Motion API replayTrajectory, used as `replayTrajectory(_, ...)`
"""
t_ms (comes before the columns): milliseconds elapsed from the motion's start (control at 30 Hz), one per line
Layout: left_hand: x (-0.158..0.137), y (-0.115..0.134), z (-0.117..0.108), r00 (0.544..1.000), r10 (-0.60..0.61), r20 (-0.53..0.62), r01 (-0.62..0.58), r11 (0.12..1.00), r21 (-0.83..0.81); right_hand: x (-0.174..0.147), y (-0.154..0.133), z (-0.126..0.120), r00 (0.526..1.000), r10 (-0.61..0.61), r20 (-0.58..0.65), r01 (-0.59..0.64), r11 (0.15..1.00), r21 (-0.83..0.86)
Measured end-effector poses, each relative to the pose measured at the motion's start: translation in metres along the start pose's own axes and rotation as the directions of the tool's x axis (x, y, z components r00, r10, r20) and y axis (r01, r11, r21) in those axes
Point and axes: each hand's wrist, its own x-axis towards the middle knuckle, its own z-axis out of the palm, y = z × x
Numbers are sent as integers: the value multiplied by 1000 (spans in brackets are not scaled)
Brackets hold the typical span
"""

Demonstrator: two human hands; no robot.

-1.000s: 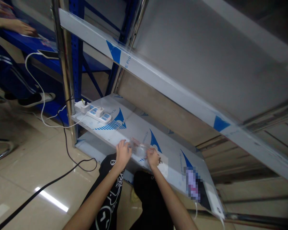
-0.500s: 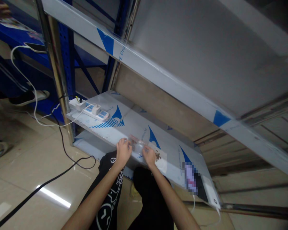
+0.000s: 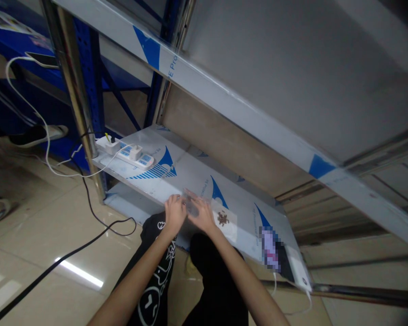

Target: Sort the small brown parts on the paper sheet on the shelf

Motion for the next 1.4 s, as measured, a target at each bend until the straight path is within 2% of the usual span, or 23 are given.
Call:
replayTrajectory(100,0,-1,1,998,30,58,-35,997,75,2,-4,10,997,-26,69,22,998,59)
replayTrajectory(333,-1,-1,4,995,37,97,-53,985,161,5,-2,16,997,6,71,-19,983,185)
replayTrajectory(600,-3,1,4,993,39,108,-61,977,206,6,2,21,995,97,-31,-82,941,329)
replayTrajectory(967,-7,8,5,994,46,102,-73,957,282,10,8,28,990,110,-88,-74,937,341)
replayTrajectory(1267,-10,14,6,989,80,128,-118,940,321,7,4,27,997,54,-46,-36,948,317)
replayTrajectory(1400,-11,14,6,987,79,138,-120,941,318,7,1,23,992,108,-58,-81,932,353)
